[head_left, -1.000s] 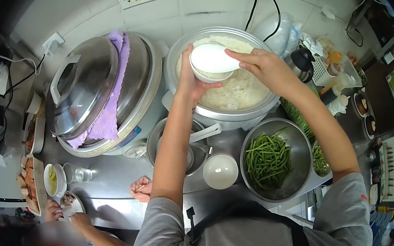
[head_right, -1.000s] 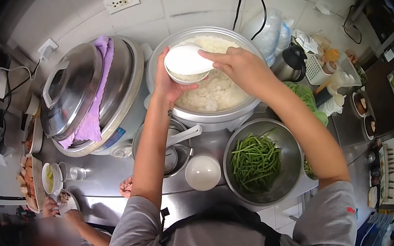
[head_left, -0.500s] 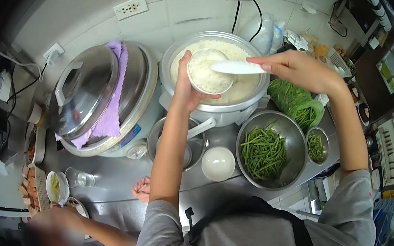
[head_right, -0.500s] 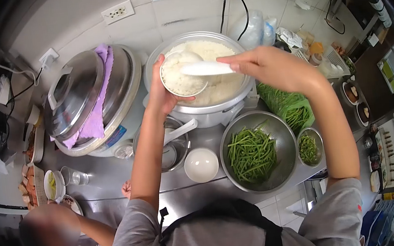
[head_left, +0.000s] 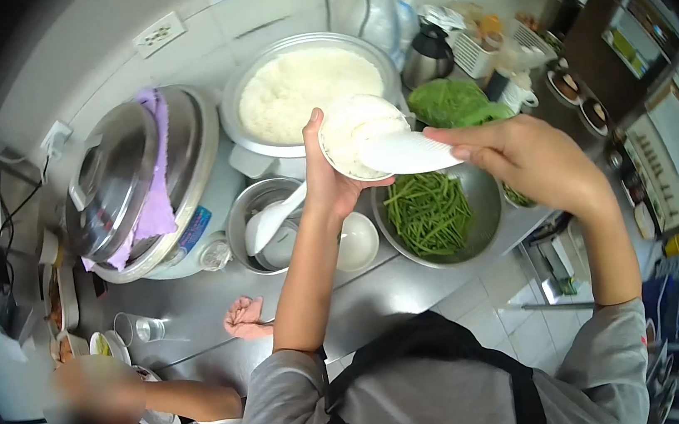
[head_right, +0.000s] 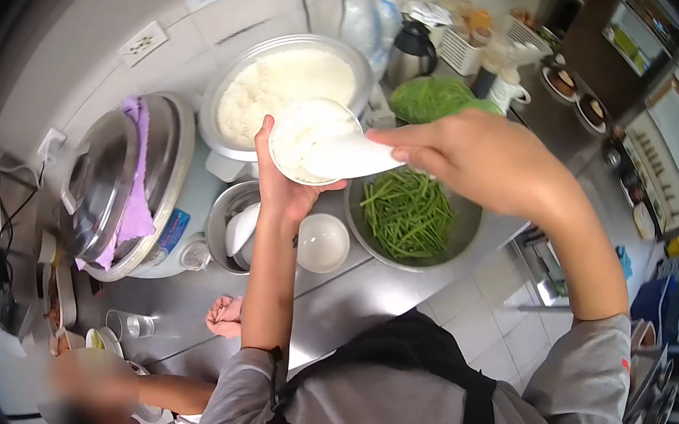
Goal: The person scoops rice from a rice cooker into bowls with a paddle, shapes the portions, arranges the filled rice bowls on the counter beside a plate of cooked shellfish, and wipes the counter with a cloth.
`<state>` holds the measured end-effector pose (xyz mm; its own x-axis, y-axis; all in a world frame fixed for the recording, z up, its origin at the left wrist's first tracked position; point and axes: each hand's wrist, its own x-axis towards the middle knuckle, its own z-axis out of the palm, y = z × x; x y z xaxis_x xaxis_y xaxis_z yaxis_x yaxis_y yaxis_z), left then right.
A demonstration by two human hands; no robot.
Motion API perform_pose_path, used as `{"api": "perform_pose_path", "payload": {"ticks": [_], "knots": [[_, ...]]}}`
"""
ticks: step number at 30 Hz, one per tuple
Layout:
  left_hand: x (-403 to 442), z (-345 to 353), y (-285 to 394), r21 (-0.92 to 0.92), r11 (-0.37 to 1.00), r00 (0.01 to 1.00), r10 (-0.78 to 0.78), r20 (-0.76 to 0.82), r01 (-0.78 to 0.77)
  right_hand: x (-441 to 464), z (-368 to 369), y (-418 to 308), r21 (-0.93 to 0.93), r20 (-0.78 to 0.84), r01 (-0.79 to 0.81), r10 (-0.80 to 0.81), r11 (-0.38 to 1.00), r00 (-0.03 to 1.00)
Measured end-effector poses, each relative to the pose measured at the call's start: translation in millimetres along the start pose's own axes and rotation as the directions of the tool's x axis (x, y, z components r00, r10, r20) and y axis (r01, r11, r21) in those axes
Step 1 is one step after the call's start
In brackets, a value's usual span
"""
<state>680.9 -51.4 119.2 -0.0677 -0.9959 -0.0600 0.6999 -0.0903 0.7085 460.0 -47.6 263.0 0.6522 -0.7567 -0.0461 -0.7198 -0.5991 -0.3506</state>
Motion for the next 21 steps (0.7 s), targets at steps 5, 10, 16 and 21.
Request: {"api": "perform_pose_path", "payload": {"ticks": [5,10,16,21], "knots": [[-0.4,34.8,-37.7,-0.027,0.997,0.997,-0.076,0.004,0.076,-59.7,2.1,25.4,-0.133,-0.051,-0.070,0.064,0.989,0.997],[-0.8,91.2,-105.7,-0.127,0.992,0.997,-0.019,0.071,0.028,-127.4,4.4,120.1,0.722,-0.011,-0.183,0.276,0.667,0.961],[32.8,172.3,-215.1,-0.202,0.978,0.987,0.075,0.141,-0.046,-178.7,68.6,197.4,0.815,-0.121,-0.173,0.454,0.553,0.883],[53.8,229.5,-287.2,-0.202,0.979,0.978,0.031,0.207,0.012,-242.1,48.4,238.4,0.464,-0.393,-0.234,0.436,0.854,0.810]]}}
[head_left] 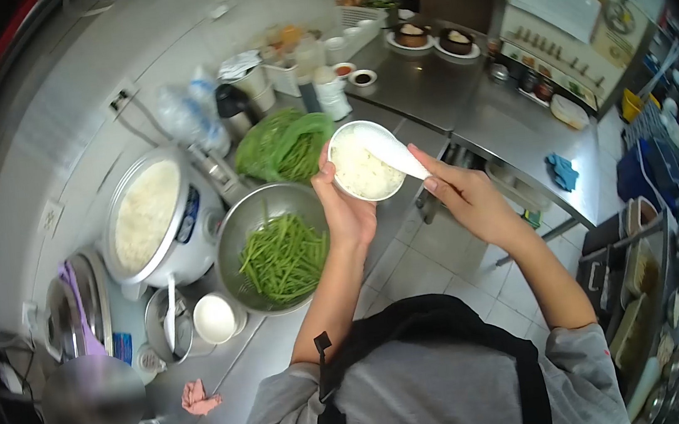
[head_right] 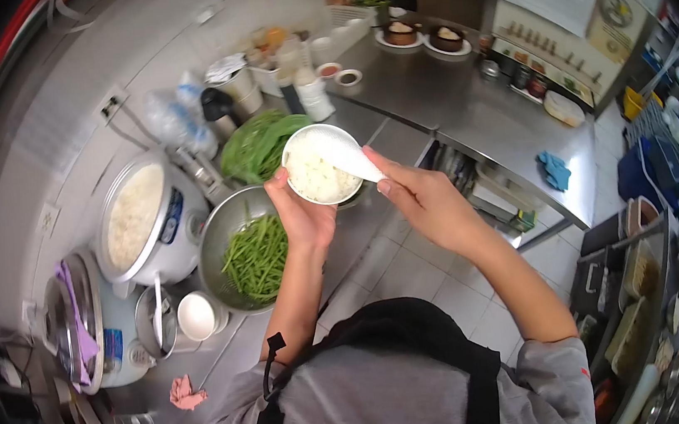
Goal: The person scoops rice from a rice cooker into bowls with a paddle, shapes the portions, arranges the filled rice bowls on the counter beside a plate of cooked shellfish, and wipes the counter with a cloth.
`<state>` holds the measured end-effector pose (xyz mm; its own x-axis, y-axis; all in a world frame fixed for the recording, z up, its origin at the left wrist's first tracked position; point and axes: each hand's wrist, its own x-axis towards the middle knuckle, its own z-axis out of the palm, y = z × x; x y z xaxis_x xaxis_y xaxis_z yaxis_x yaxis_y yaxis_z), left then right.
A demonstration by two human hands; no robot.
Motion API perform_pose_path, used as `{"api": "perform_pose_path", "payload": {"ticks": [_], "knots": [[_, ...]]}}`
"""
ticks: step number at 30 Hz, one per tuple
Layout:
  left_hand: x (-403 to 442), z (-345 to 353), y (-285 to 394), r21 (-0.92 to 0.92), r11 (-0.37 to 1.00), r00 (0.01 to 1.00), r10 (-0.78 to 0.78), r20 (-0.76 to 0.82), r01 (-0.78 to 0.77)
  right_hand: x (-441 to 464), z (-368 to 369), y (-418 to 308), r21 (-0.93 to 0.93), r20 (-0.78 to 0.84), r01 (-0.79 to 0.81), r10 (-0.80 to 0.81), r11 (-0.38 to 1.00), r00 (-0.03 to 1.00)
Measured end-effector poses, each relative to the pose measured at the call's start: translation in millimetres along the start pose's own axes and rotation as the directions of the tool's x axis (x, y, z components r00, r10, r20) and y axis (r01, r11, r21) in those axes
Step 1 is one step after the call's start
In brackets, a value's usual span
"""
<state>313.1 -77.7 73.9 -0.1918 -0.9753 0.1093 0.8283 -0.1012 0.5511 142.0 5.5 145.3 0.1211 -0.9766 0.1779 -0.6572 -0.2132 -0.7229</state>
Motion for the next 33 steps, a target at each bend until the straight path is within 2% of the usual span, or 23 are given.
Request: {"api": "perform_pose_path", "payload": {"ticks": [1,2,5,6,7,9,10,11,12,13,14,16,17,18,21,22,23,24,25,26,29,32,33], "knots": [[5.2,5.9,-14.2,0.004,0.999,0.999,-0.033,0.023,0.033,-5.7,-22.7,-2.5,-0.002,0.080,-0.125,0.124,0.992,0.989],[10.3,14.1,-28.1,0.000,0.998,0.997,-0.066,0.041,0.067,-7.9,-39.0,3.2,-0.018,0.078,-0.178,0.179,0.984,0.981],[28.8,40.0,-67.1,0.028,0.989,0.985,-0.144,0.097,0.142,-7.7,-73.8,42.2,0.022,-0.138,-0.071,0.073,0.997,0.988],[35.5,48.2,-80.0,0.063,0.986,0.981,-0.161,0.113,0.154,-5.2,-79.2,55.1,-0.080,-0.218,0.022,-0.039,0.997,0.975],[41.3,54.6,-92.3,0.098,0.981,0.976,-0.179,0.126,0.167,-8.4,-87.0,60.7,-0.148,-0.167,-0.033,0.008,0.988,0.986],[60.0,50.1,-122.6,0.076,0.952,0.943,-0.304,0.137,0.296,-11.5,-104.0,69.8,-0.287,-0.071,-0.130,0.114,0.949,0.991],[70.5,50.5,-136.7,0.061,0.933,0.922,-0.360,0.144,0.355,-13.5,-114.4,82.1,-0.375,-0.091,-0.100,0.071,0.921,0.993],[78.6,56.9,-148.6,0.058,0.917,0.909,-0.399,0.124,0.395,-14.8,-122.6,96.8,-0.142,-0.125,-0.229,0.212,0.963,0.969],[84.7,63.4,-162.4,0.050,0.900,0.894,-0.435,0.104,0.433,-16.7,-126.9,115.9,0.099,-0.126,-0.338,0.348,0.936,0.929],[92.5,68.7,-176.6,0.036,0.882,0.878,-0.472,0.079,0.471,-19.5,-127.4,138.9,0.331,-0.089,-0.424,0.475,0.843,0.875],[105.7,66.2,-195.6,0.032,0.883,0.872,-0.468,0.141,0.469,-22.9,-116.4,176.0,0.675,-0.107,-0.341,0.544,0.654,0.832],[134.4,59.9,-244.7,0.048,0.878,0.876,-0.478,0.062,0.476,-17.4,-96.0,203.9,0.414,-0.220,-0.543,0.659,0.731,0.719],[148.5,58.5,-268.7,0.066,0.873,0.873,-0.486,0.027,0.484,-11.2,-70.7,220.5,0.192,-0.408,-0.432,0.472,0.881,0.781],[160.4,59.0,-290.3,0.056,0.860,0.862,-0.507,-0.019,0.507,-2.0,-52.0,232.4,-0.068,-0.535,-0.321,0.237,0.945,0.811],[193.8,60.1,-337.8,-0.008,0.785,0.783,-0.618,0.077,0.620,25.9,-67.3,254.7,-0.014,-0.527,-0.463,0.387,0.886,0.757],[202.6,63.9,-350.4,0.006,0.761,0.761,-0.648,0.025,0.648,29.7,-69.4,287.7,-0.013,-0.568,-0.445,0.359,0.896,0.740],[215.1,62.2,-369.7,0.053,0.754,0.755,-0.654,-0.034,0.655,36.2,-80.5,302.8,0.248,-0.547,-0.488,0.537,0.837,0.642],[223.9,54.6,-395.9,0.100,0.737,0.744,-0.660,-0.103,0.668,41.1,-91.2,316.6,0.497,-0.470,-0.499,0.704,0.710,0.532],[228.4,44.3,-422.1,0.146,0.714,0.729,-0.664,-0.166,0.684,39.2,-92.7,337.2,0.653,-0.431,-0.417,0.763,0.632,0.482],[232.3,36.8,-445.5,0.133,0.701,0.714,-0.690,-0.119,0.700,37.4,-94.2,358.1,0.784,-0.388,-0.312,0.816,0.537,0.429],[233.3,27.8,-499.8,0.156,0.619,0.638,-0.755,-0.151,0.770,44.4,-86.8,405.4,0.849,-0.428,-0.160,0.834,0.503,0.350],[231.9,37.3,-531.2,0.390,0.765,0.852,-0.509,-0.121,0.513,45.0,-102.4,435.4,0.842,-0.453,-0.150,0.830,0.518,0.325],[235.2,36.7,-533.8,0.549,0.728,0.892,-0.444,-0.078,0.410,45.4,-107.1,445.8,0.840,-0.458,-0.144,0.827,0.522,0.327]]}}
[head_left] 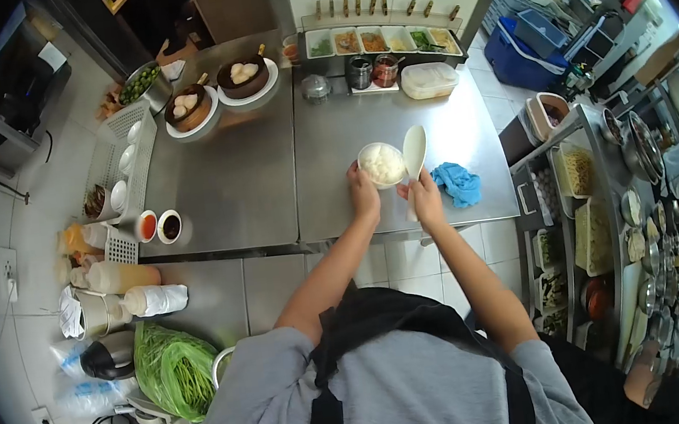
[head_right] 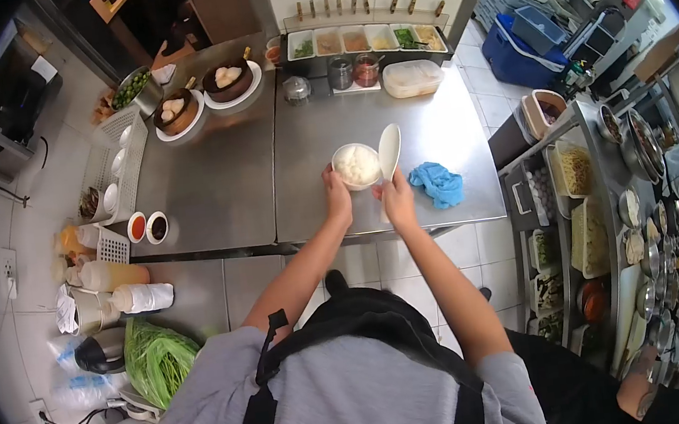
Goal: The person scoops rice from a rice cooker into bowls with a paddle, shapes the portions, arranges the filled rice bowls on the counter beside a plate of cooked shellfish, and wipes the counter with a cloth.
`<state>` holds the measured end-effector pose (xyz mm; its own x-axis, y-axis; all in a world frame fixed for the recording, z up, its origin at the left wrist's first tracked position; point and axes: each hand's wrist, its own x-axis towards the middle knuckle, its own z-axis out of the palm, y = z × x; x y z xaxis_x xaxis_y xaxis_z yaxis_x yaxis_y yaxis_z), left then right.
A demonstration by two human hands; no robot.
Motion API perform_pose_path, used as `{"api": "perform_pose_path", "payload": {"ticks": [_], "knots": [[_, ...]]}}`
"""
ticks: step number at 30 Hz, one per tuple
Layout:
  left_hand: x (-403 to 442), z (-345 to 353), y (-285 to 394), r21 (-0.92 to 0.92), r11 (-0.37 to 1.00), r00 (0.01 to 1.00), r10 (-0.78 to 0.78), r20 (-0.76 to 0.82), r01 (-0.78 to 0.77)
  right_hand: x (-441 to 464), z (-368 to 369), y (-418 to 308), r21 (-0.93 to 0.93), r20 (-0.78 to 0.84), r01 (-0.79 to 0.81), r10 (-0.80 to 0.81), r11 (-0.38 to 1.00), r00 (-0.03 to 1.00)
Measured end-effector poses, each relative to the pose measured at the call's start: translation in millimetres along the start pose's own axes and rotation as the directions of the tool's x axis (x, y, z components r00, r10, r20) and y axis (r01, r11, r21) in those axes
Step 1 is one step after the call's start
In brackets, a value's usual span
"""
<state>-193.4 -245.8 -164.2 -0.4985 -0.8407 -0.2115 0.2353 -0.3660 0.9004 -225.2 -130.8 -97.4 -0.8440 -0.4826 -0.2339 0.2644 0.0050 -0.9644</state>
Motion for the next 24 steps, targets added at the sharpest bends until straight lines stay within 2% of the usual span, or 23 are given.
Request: {"api": "perform_pose_path", "payload": {"ticks": [1,2,3,5,6,8,9,10,11,13,14,15,16,17,18,20,21,22,23,24], "knots": [[4.4,0.8,2.8,0.171,0.981,0.996,0.090,0.009,-0.090,15.7,-2.1,9.7,-0.016,-0.056,0.040,-0.041,0.999,0.998],[9.8,0.7,3.4,0.335,0.925,0.984,0.177,0.034,-0.178,29.5,-6.6,12.1,-0.110,-0.021,0.066,-0.069,0.992,0.997],[14.8,-1.8,4.7,0.500,0.839,0.976,0.197,0.089,-0.215,41.9,-14.5,12.8,-0.202,0.019,0.097,-0.095,0.975,0.995],[22.0,-15.8,2.8,0.769,0.581,0.962,0.201,0.185,-0.269,61.0,-28.5,2.0,-0.281,0.050,0.199,-0.193,0.939,0.980],[18.2,-22.7,1.3,0.678,0.720,0.985,0.049,0.163,-0.147,63.9,-29.7,1.3,-0.314,0.072,0.249,-0.238,0.916,0.969],[1.3,-30.3,1.0,0.432,0.891,0.951,-0.244,0.192,0.141,39.3,-29.0,-28.1,-0.355,0.040,0.186,-0.184,0.916,0.982],[-28.0,-26.4,29.6,0.447,0.868,0.927,-0.325,0.187,0.215,28.6,-34.7,-39.7,-0.382,0.023,0.161,-0.165,0.910,0.986],[-46.5,-30.5,28.3,0.424,0.872,0.896,-0.370,0.246,0.244,22.7,-42.5,-38.6,-0.402,0.052,0.188,-0.182,0.896,0.982],[-64.3,-38.1,23.0,0.396,0.877,0.868,-0.401,0.293,0.272,16.4,-48.3,-35.2,-0.417,0.100,0.220,-0.196,0.882,0.976],[-101.3,-55.8,0.7,0.425,0.887,0.852,-0.357,0.382,0.181,11.8,-54.5,-22.1,-0.377,0.234,0.336,-0.262,0.863,0.936],[-129.3,-66.3,-4.8,0.359,0.930,0.880,-0.233,0.413,0.077,17.8,-57.7,-14.2,-0.308,0.317,0.409,-0.313,0.859,0.895],[-162.8,-71.8,17.9,0.408,0.913,0.908,-0.156,0.389,-0.018,18.4,-53.6,-16.2,-0.376,0.307,0.352,-0.243,0.857,0.920],[-195.8,-79.2,35.4,0.475,0.880,0.941,-0.140,0.309,-0.025,14.2,-49.7,-26.2,-0.394,0.445,0.449,-0.261,0.802,0.857],[-228.3,-86.2,50.0,0.544,0.839,0.965,-0.135,0.223,-0.009,10.1,-43.6,-36.3,-0.413,0.473,0.337,-0.118,0.846,0.873],[-259.1,-94.4,68.4,0.568,0.823,0.991,-0.079,0.110,0.002,9.0,-39.4,-33.9,-0.337,0.537,0.336,-0.114,0.880,0.836],[-321.1,-120.7,100.8,0.639,0.769,0.998,0.012,-0.054,0.025,-14.2,-10.5,-31.7,-0.241,0.557,0.290,-0.113,0.926,0.823],[-348.6,-137.5,101.1,0.649,0.761,0.968,0.168,-0.184,-0.009,-27.7,-3.3,-31.2,-0.225,0.628,0.347,-0.137,0.911,0.766],[-371.9,-153.1,115.1,0.635,0.765,0.921,0.163,-0.354,0.109,-37.6,5.3,-31.0,-0.202,0.681,0.401,-0.167,0.893,0.713],[-393.5,-179.1,114.3,0.548,0.817,0.810,0.196,-0.553,0.177,-49.7,16.9,-32.1,-0.198,0.743,0.427,-0.149,0.883,0.652],[-423.6,-196.2,138.0,0.502,0.848,0.659,0.280,-0.698,0.171,-62.0,25.9,-33.9,-0.194,0.793,0.453,-0.133,0.870,0.595]]}}
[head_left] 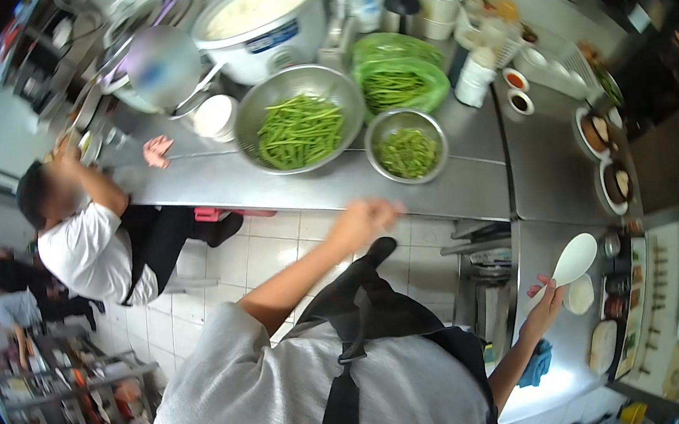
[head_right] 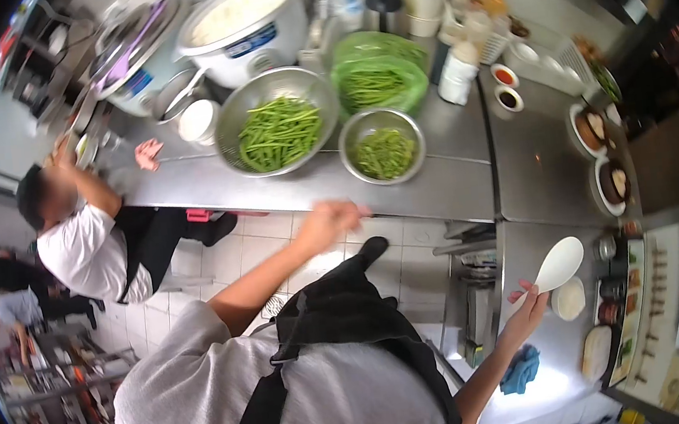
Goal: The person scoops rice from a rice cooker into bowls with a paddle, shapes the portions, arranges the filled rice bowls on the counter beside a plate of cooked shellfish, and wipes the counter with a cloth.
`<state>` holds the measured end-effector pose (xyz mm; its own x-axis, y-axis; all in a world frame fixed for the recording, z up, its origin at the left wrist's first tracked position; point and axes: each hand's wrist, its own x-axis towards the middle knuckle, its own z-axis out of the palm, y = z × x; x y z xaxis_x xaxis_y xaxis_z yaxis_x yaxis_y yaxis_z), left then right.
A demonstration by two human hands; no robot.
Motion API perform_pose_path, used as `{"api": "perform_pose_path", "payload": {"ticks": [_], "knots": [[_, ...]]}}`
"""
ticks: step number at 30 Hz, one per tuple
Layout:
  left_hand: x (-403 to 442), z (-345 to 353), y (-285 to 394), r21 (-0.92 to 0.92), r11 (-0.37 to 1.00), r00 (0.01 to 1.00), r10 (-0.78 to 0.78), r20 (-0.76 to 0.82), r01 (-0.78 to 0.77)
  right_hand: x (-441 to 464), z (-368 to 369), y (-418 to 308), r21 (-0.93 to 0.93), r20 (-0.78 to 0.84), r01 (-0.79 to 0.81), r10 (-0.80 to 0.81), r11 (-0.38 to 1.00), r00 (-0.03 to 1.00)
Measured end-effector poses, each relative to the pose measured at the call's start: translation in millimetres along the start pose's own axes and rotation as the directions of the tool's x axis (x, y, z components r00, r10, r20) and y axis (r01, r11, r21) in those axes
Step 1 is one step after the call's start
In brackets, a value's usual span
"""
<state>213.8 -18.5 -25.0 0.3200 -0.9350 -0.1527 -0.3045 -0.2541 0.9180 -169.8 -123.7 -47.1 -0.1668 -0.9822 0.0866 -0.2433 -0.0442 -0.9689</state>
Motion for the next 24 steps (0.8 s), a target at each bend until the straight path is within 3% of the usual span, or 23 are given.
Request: {"api": "perform_pose_path", "payload": {"ticks": [1,2,3,4,5,6,7,10,11,13,14,15,17,20,22,24], "knots": [[9.1,-35.8,-24.7,0.042,0.998,0.975,-0.040,-0.220,0.051,-0.9,11.5,-9.8,-0.023,0.067,0.020,-0.018,1.000,0.998],[15.8,-77.8,-40.6,0.152,0.980,0.864,0.184,-0.468,-0.126,-0.9,23.3,-21.7,-0.051,0.145,0.035,-0.027,0.998,0.989],[15.4,-121.2,-37.5,0.306,0.947,0.728,0.276,-0.628,-0.095,1.2,34.0,-34.8,-0.080,0.219,0.053,-0.034,0.995,0.975],[16.0,-159.8,-36.5,0.226,0.974,0.603,0.184,-0.777,-0.006,2.6,46.9,-46.1,-0.112,0.287,0.075,-0.040,0.991,0.957],[18.4,-198.5,-46.6,0.281,0.958,0.504,0.216,-0.837,0.056,4.3,61.9,-54.7,-0.076,0.323,0.102,-0.073,0.992,0.944],[25.8,-237.7,-68.7,0.404,0.886,0.410,0.289,-0.865,0.228,2.5,79.0,-72.0,-0.079,0.351,0.112,-0.078,0.991,0.933],[26.2,-269.3,-76.1,0.387,0.884,0.416,0.258,-0.872,0.264,-3.3,98.4,-95.1,-0.083,0.374,0.121,-0.081,0.989,0.924],[50.4,-344.3,-126.5,0.456,0.578,0.437,0.184,-0.880,0.676,-6.0,162.5,-130.6,-0.080,0.472,0.181,-0.122,0.980,0.873],[60.3,-373.0,-139.9,0.390,0.550,0.530,-0.115,-0.840,0.739,-10.7,189.8,-149.5,-0.089,0.494,0.207,-0.137,0.974,0.859],[71.3,-406.5,-167.4,0.423,0.611,0.691,-0.303,-0.656,0.669,-14.4,249.0,-180.9,-0.120,0.520,0.299,-0.196,0.947,0.831],[81.9,-415.9,-194.0,0.407,0.717,0.747,-0.237,-0.621,0.566,-15.0,280.7,-195.8,-0.125,0.545,0.335,-0.218,0.934,0.810],[89.8,-411.0,-223.5,0.649,0.618,0.712,0.197,-0.674,0.443,-14.8,313.5,-211.3,-0.130,0.563,0.368,-0.237,0.921,0.792],[91.7,-417.4,-197.9,0.548,0.684,0.780,-0.047,-0.624,0.480,-12.9,377.0,-243.3,-0.151,0.587,0.495,-0.325,0.856,0.742],[78.9,-412.7,-168.2,0.614,0.696,0.823,0.057,-0.564,0.372,11.2,468.4,-285.1,-0.212,0.626,0.734,-0.487,0.645,0.609],[70.6,-415.8,-165.7,0.594,0.750,0.843,0.092,-0.529,0.291,19.4,522.3,-317.0,-0.316,0.645,0.795,-0.498,0.517,0.580],[56.8,-426.9,-133.5,0.546,0.820,0.870,0.135,-0.475,0.170,43.8,572.2,-327.4,-0.393,0.675,0.867,-0.544,0.306,0.498]]}}
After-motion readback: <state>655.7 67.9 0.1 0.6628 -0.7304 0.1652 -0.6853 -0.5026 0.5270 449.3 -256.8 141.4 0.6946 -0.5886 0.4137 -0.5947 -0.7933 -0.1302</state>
